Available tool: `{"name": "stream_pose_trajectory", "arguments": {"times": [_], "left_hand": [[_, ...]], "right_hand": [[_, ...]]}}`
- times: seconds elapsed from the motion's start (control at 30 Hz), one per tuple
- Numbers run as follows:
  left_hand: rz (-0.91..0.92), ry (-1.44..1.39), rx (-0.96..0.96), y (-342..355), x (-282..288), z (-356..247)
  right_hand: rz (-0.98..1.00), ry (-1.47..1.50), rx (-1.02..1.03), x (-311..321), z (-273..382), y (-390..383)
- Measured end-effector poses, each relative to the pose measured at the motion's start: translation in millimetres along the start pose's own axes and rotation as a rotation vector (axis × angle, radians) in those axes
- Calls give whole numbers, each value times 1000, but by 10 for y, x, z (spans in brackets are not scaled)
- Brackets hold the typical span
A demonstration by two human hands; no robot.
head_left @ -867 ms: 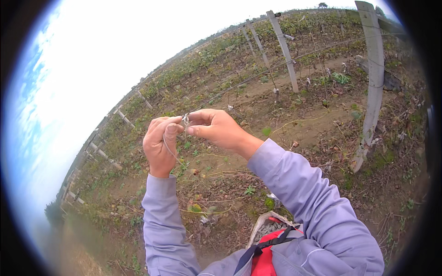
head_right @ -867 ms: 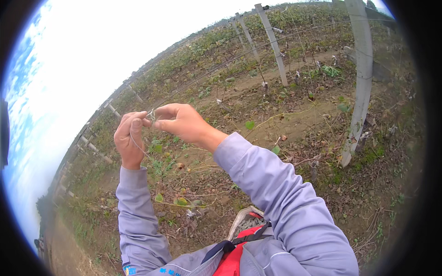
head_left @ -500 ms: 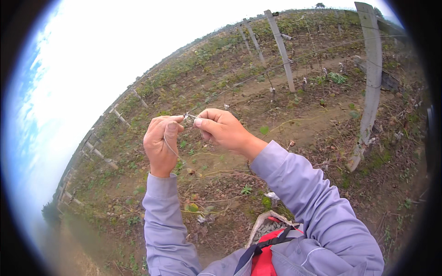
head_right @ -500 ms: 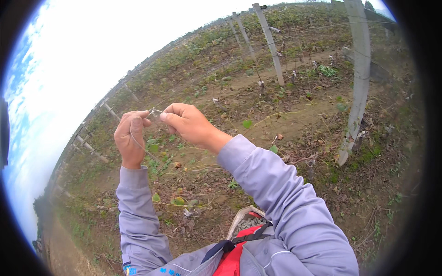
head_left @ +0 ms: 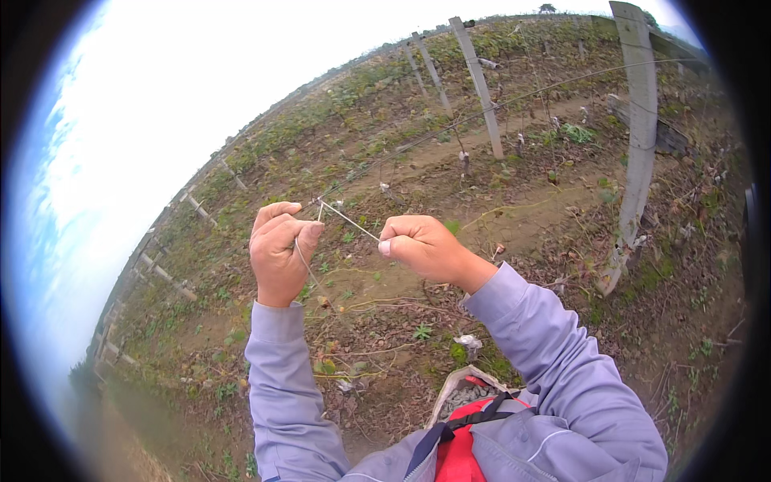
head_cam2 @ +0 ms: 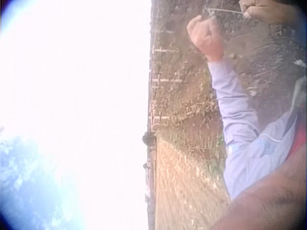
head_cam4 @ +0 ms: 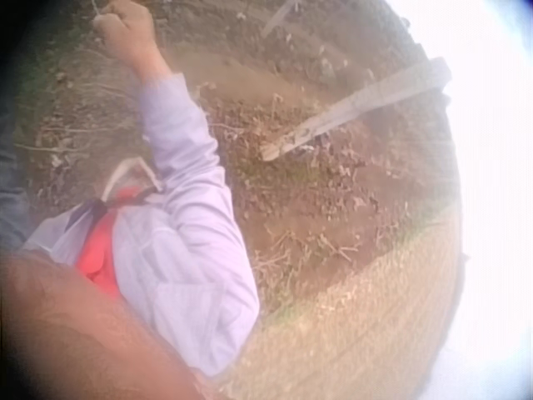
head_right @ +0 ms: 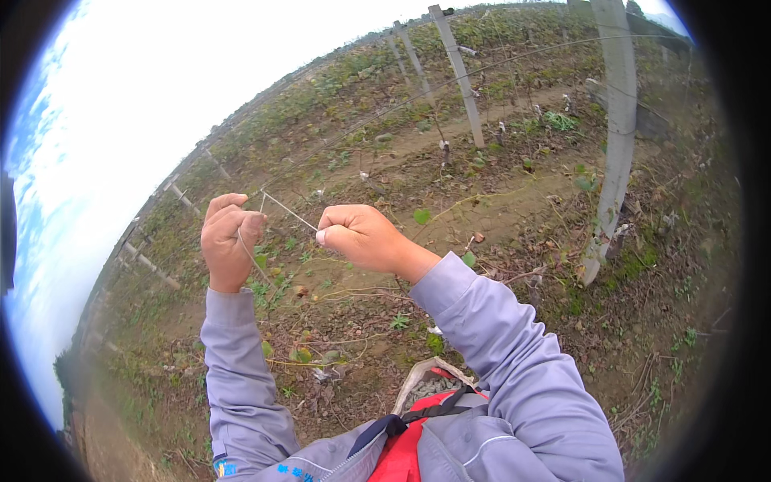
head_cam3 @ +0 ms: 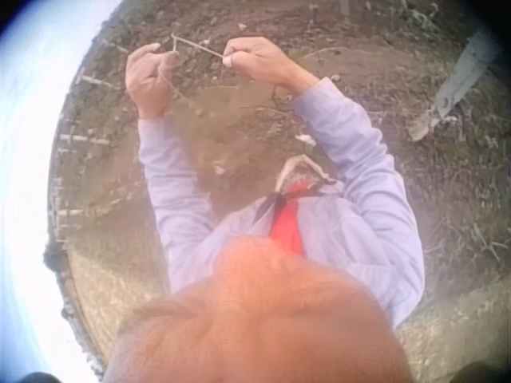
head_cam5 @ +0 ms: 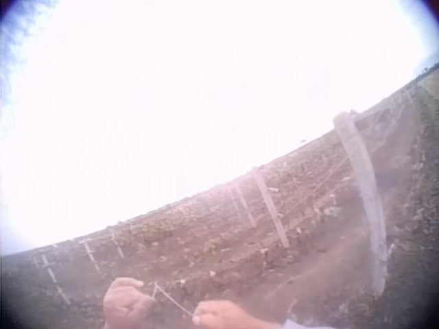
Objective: The person repeatedly ties small vine branches to a support wire using white string. They pull string from a pouch, wrap it around the branch and wire, and secure it by hand. The process is repeated at multiple points along the row.
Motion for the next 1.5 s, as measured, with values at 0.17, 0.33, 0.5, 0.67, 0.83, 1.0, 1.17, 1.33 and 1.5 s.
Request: {"name": "stream_pose_trajectory", "arguments": {"times": [0.17,0.33,0.5,0.67,0.83,1.0,1.17,1.33,1.5], "left_hand": [[50,64,-67,-12,-69,-93],[121,185,-104,-22,-89,-126],[87,260,-161,-58,-122,-147],[79,315,-181,-112,-122,-213],[106,320,-173,-129,-91,-227],[69,347,-195,-133,-95,-259],[141,210,-111,-113,20,-272],[23,184,39,-90,-69,-244],[15,212,37,-57,-74,-247]], "right_hand": [[-12,28,20,27,82,-51],[27,66,130,-201,311,-42],[179,-131,291,-463,479,-36],[-118,-129,144,-304,325,94],[-109,165,36,-305,45,390],[-26,371,-50,-439,-59,502],[-149,356,-20,-343,-51,440],[-186,51,50,-282,15,365],[-209,-44,32,-294,95,316]]}}
Point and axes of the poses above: each hand's wrist, its own y-axis towards the middle knuckle, its own x-axis out of the back of the hand, z = x × y, the point moved 2 cm from there along y, towards the middle knuckle, and after that the axes turned 1 degree about -x, right-handed, at the moved point
